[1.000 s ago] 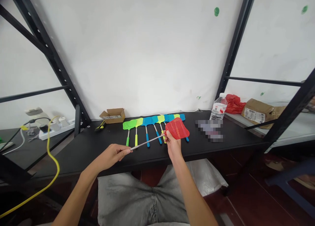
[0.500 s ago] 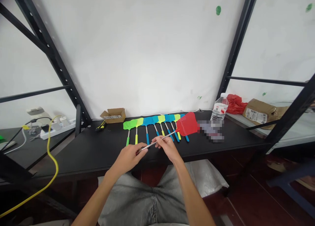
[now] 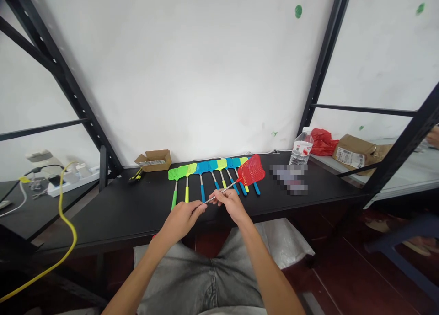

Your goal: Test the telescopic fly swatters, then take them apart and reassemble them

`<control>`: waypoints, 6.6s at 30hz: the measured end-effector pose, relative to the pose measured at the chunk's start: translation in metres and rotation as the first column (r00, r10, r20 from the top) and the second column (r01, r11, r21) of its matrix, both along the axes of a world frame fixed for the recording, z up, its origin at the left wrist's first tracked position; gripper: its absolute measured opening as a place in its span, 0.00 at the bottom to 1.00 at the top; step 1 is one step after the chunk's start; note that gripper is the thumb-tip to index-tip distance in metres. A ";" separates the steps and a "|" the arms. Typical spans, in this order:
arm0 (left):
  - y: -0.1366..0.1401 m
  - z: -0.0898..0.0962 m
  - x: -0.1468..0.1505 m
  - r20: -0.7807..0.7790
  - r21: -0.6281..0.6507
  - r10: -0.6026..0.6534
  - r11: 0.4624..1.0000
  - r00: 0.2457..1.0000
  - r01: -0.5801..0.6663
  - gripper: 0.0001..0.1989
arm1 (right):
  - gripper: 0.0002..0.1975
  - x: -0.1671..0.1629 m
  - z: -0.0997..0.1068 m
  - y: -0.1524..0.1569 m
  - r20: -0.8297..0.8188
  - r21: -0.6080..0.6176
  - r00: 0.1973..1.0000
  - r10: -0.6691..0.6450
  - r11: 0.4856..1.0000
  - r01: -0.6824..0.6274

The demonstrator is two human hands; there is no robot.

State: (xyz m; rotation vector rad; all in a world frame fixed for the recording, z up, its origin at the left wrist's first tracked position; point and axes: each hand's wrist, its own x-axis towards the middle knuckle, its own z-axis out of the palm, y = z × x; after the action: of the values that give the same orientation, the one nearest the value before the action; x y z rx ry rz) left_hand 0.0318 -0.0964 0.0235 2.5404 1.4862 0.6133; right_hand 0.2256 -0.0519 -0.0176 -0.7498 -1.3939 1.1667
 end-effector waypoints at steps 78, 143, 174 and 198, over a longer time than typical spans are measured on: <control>0.003 0.016 -0.033 0.032 -0.011 -0.031 0.999 0.999 0.031 0.25 | 0.18 -0.001 0.003 -0.002 0.016 -0.035 1.000 -0.012 0.999 0.012; 0.039 0.003 -0.183 0.130 -0.117 0.189 0.978 0.973 -0.174 0.22 | 0.19 -0.005 0.003 0.004 -0.399 -0.202 0.846 -0.355 0.933 0.296; 0.041 -0.012 -0.070 0.810 -0.312 0.204 0.944 0.550 0.109 0.21 | 0.18 0.001 0.004 0.006 -0.514 -0.213 0.796 -0.321 0.946 0.244; 0.044 -0.014 -0.073 0.946 -0.306 0.319 0.939 -0.063 0.157 0.06 | 0.17 -0.001 0.005 0.004 -0.471 -0.158 0.849 -0.240 0.970 0.186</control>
State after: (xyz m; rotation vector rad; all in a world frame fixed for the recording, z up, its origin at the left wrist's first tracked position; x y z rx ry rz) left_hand -0.0407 -0.0520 0.0099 0.8864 0.8677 1.6030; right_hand 0.2246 -0.0478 -0.0124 -0.6087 -0.8081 1.1581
